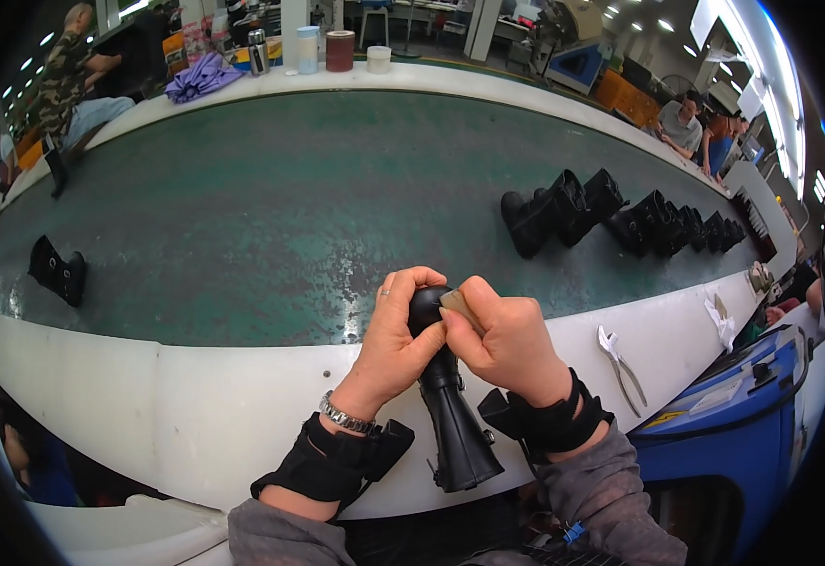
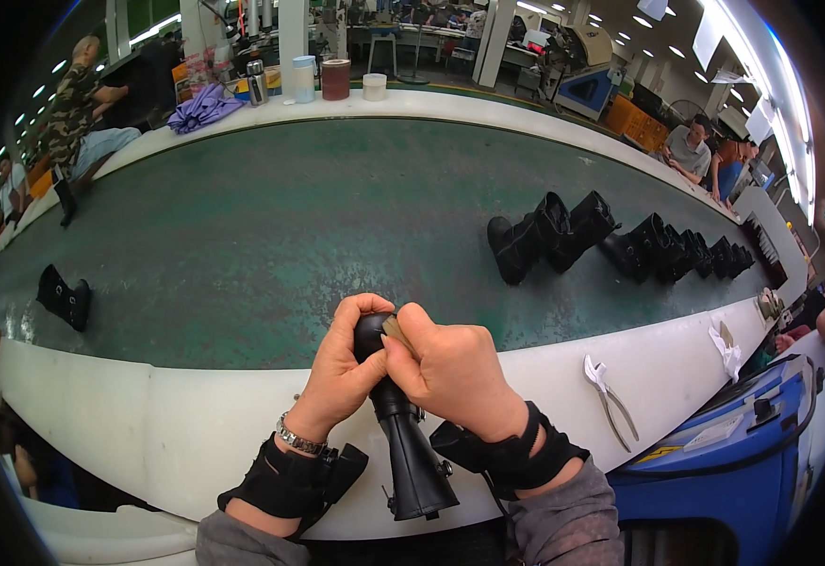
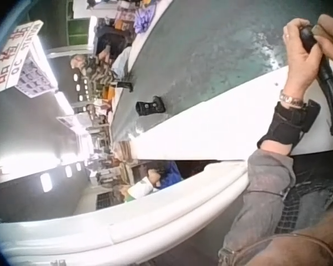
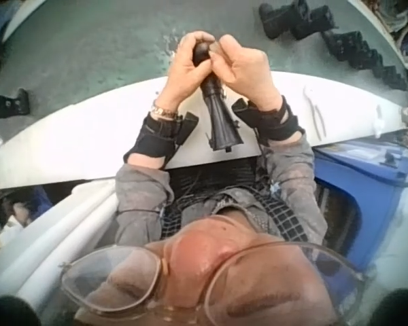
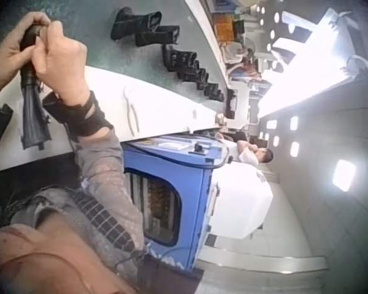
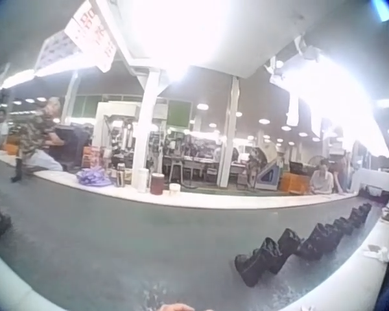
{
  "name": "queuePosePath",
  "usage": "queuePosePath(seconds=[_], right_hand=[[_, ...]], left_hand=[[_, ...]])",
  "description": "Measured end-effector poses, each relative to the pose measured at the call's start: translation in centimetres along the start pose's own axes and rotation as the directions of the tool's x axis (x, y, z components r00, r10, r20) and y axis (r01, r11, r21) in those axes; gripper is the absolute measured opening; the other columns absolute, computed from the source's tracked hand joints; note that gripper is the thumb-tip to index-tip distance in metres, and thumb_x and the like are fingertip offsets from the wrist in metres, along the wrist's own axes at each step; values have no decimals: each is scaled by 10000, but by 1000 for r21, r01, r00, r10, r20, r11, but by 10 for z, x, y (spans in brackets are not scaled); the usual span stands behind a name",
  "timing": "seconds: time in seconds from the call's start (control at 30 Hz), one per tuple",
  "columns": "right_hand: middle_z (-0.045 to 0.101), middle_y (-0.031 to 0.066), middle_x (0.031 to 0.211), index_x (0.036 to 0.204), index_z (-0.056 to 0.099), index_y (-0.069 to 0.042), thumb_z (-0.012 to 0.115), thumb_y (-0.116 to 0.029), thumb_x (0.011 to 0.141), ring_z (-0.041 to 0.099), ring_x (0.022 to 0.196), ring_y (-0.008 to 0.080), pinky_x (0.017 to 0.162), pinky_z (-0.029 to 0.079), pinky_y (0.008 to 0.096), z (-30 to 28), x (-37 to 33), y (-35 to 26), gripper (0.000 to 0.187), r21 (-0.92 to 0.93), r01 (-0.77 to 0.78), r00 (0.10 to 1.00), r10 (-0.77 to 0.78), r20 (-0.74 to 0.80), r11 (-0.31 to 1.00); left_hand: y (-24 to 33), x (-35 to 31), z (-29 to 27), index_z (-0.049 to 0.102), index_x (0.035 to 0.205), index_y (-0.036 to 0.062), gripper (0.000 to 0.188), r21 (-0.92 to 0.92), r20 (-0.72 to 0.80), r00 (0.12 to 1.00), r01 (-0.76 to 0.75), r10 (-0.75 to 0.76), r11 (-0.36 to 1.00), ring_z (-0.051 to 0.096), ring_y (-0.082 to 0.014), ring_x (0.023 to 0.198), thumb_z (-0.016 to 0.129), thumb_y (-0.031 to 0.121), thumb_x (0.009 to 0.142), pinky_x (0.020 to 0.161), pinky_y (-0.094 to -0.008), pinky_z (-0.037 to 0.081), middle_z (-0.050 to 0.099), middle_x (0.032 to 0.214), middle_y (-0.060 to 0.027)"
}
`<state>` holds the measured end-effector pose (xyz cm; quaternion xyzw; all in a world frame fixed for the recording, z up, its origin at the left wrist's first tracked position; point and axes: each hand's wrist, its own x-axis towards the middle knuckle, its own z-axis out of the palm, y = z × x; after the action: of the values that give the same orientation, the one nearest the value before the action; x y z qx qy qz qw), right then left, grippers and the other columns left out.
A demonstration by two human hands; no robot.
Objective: Inspecting and cleaning black boots at a factory conveyor belt station.
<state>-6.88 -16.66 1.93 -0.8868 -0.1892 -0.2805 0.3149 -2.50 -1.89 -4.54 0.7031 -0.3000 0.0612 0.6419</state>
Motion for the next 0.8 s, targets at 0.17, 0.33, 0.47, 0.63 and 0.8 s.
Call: queuePosePath(seconds=[0.17,0.33,0.47,0.63,0.8], right_hand=[[535,125,547,767,504,-36,612,-135,837,568,486,312,460,429,366,-36,3,9,163,-40,-34,960,44,277,999],[579,117,652,869,518,-21,595,-153,883,590,544,258,501,450,326,-23,8,7,154,219,-144,989,135,54,965],[554,106,619,843,518,-34,599,-145,882,582,525,233,491,449,321,-2,3,15,142,174,-44,998,35,51,984],[564,105,615,829,516,-38,615,-123,848,580,521,259,479,448,342,-2,4,7,132,99,17,1000,-19,15,995],[550,106,570,775,501,-46,614,-116,808,574,504,296,460,431,365,-15,-6,7,136,-63,66,973,-50,226,996]], left_hand=[[-3,6,2,466,1186,88,414,-79,3,996,90,-90,993,496,-134,1006,668,141,828,884,-280,435,501,1092,-38],[2,4,2,468,1186,74,432,-97,11,994,105,-105,990,485,-188,1018,670,139,809,902,-314,410,501,1087,-68],[0,4,9,481,1176,64,434,-137,20,993,117,-115,984,465,-261,1043,667,138,791,938,-363,369,497,1093,-104],[7,2,8,481,1169,67,421,-100,39,997,66,-62,993,466,-260,1037,666,136,797,932,-364,372,496,1089,-102],[-1,5,1,476,1174,69,411,-163,-3,992,123,-125,979,485,-212,1017,654,113,806,913,-323,398,482,1090,-83]])
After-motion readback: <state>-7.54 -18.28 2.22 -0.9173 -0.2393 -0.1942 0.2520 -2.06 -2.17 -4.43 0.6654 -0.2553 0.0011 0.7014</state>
